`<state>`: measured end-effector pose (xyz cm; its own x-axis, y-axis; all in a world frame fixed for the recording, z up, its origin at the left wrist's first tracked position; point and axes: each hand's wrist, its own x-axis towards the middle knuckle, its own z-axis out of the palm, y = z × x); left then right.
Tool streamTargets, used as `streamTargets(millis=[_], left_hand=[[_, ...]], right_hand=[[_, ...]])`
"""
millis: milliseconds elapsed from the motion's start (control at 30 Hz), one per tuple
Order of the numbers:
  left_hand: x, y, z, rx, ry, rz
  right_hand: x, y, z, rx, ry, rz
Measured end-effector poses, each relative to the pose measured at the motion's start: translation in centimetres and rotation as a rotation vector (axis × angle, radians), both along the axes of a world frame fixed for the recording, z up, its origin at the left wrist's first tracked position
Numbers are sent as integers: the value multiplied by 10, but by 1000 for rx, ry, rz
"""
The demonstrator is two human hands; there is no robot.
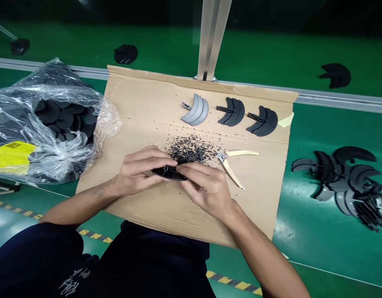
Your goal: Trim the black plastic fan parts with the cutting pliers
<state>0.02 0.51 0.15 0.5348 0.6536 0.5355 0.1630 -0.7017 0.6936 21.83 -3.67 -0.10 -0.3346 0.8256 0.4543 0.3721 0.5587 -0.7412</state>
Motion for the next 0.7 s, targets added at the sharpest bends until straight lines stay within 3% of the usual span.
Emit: streamTargets(millis=[700], left_hand=[[-1, -2, 6, -65, -113, -21]], right_hand=[[-3, -3, -2, 61, 21, 61]])
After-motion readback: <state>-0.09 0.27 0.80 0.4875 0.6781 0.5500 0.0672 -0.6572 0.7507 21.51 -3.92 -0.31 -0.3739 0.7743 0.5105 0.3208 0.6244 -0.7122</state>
